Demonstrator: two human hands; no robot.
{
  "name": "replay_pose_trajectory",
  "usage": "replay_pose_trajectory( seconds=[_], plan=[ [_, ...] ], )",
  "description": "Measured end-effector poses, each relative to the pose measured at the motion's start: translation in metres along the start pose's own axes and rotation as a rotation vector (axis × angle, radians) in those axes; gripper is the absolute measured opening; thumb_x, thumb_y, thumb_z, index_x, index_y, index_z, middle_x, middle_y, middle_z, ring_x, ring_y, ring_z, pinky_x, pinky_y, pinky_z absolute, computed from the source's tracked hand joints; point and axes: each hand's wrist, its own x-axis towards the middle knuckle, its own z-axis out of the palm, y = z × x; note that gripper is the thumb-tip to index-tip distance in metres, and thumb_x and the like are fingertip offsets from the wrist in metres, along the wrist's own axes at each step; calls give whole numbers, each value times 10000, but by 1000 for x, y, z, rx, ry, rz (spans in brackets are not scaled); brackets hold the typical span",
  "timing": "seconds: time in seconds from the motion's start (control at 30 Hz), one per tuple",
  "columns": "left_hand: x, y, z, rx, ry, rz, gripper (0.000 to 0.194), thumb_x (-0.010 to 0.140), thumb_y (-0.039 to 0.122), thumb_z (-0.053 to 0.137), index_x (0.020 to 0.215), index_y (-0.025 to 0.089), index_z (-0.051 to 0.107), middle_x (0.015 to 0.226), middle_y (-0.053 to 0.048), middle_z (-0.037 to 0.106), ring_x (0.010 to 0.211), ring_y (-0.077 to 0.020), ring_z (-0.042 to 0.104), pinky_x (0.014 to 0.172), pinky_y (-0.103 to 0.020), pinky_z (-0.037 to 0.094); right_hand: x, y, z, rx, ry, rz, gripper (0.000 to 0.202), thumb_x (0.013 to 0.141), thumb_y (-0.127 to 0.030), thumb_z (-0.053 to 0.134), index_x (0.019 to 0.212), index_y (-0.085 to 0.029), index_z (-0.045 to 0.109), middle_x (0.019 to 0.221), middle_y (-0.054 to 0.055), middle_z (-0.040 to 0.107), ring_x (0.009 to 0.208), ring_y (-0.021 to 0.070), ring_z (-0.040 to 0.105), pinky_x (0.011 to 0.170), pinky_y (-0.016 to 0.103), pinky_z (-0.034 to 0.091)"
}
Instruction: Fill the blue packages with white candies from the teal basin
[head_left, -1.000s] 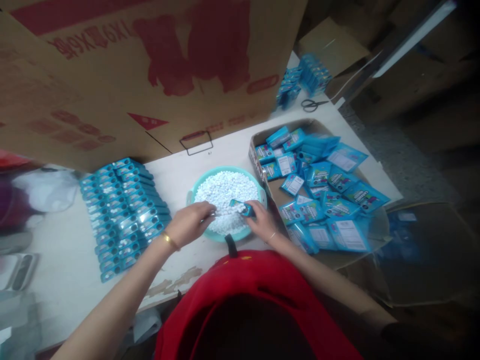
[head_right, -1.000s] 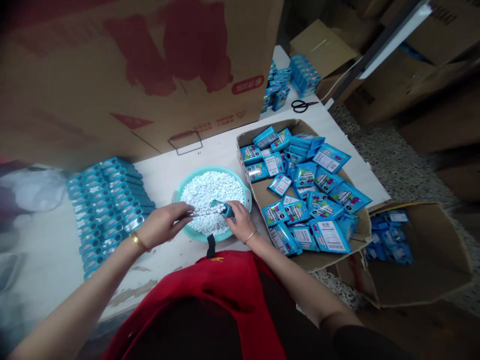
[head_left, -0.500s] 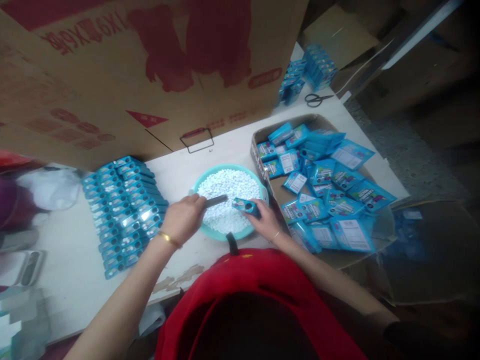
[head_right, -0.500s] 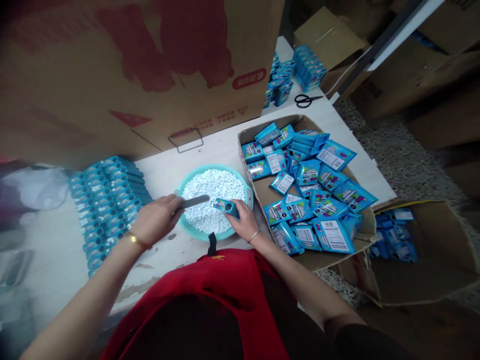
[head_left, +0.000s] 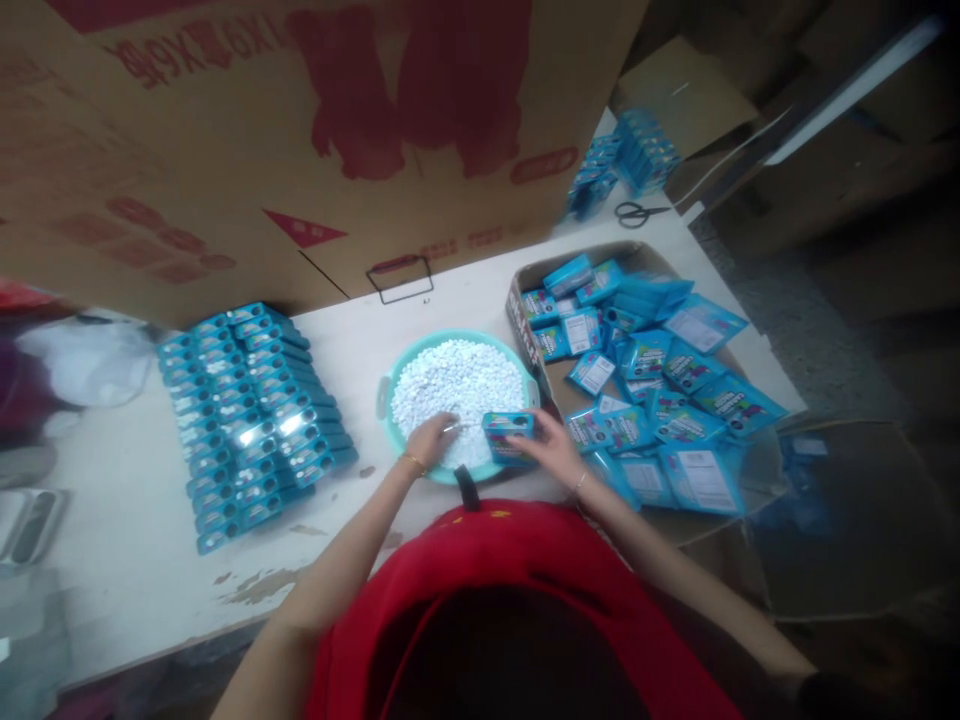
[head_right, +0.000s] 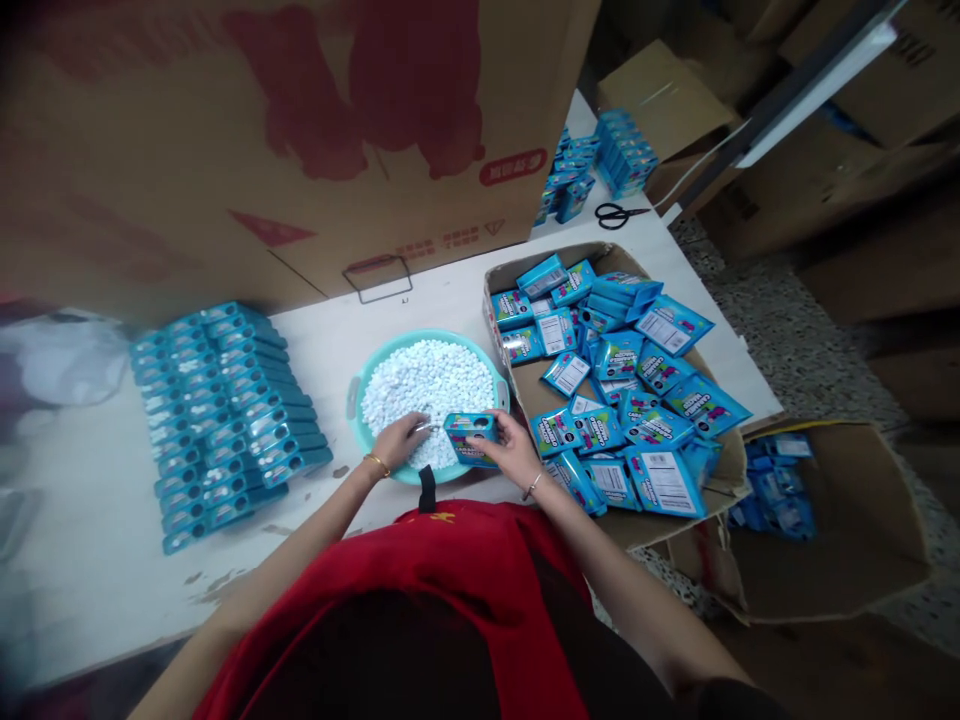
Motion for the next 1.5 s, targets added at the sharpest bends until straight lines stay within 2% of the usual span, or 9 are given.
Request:
replay_pose_trajectory(
  seconds=[0.2,0.47,0.73,0.87,1.0,1.13,1.3,1.4,1.5],
  plan=[
    [-29,-8,-47,-114,65,143,306,897,383,456,1124,199,546,1109,-65,639,997,-183,597,909,-319,469,-8,3,-9,-73,40,-136,445,682,-405,736,1052,-214,581,1008,55,681,946,230,645,864,399,531],
    [-66,43,-130,92,21,364,267,925,347,417,1109,210,553,1033,-58,641,933,-177,600,848,-320,481,3,-2,12,-324,69,-392,341,777,-339,657,1093,-231,588,1090,75,650,1052,251,603,946,421,476],
    [-79,123,-156,698,-82,273,193,893,184,404,922,164,594,892,-85,635,775,-197,606,604,-285,452,5,-1,31,-405,-12,-540,342,809,-220,599,1148,-241,562,1120,87,628,1083,244,568,953,431,468],
    [-92,146,-165,780,-83,298,251,866,68,364,916,146,598,874,-92,622,762,-195,593,612,-299,459,4,12,32,-353,-17,-545,346,813,-243,607,1154,-230,554,1127,90,626,1092,236,564,963,423,462],
    [-100,124,-159,518,37,309,234,918,256,406,1043,154,575,999,-97,592,796,-195,597,650,-318,498,0,16,33,-206,-38,-459,383,794,-317,651,1152,-228,550,1149,75,626,1101,232,573,978,408,457],
    [-98,79,-115,60,237,338,547,809,493,602,1234,176,467,1125,-103,549,945,-204,586,794,-323,512,-7,15,48,-18,-146,-348,421,752,-383,698,1116,-226,557,1073,41,656,1029,221,605,940,383,488],
    [-119,39,-65,-59,217,266,393,833,488,577,1100,200,545,960,-54,590,845,-175,581,755,-294,482,-22,4,74,-79,-437,-327,421,800,-399,643,1171,-219,563,1154,70,654,1104,257,597,995,443,463],
    [-149,7,-57,-120,317,161,351,836,469,583,1058,198,556,906,-40,599,809,-165,569,732,-279,463,-29,-5,81,-212,-512,-415,576,785,-391,662,1305,-220,481,1345,105,545,1256,283,501,1079,475,387],
    [-179,-45,-56,-128,441,-2,342,825,437,599,1067,199,553,948,-51,615,843,-176,581,770,-294,469,-33,-12,77,-288,-504,-453,501,806,-378,638,1269,-228,521,1256,102,611,1166,262,576,1024,449,451]
  ],
)
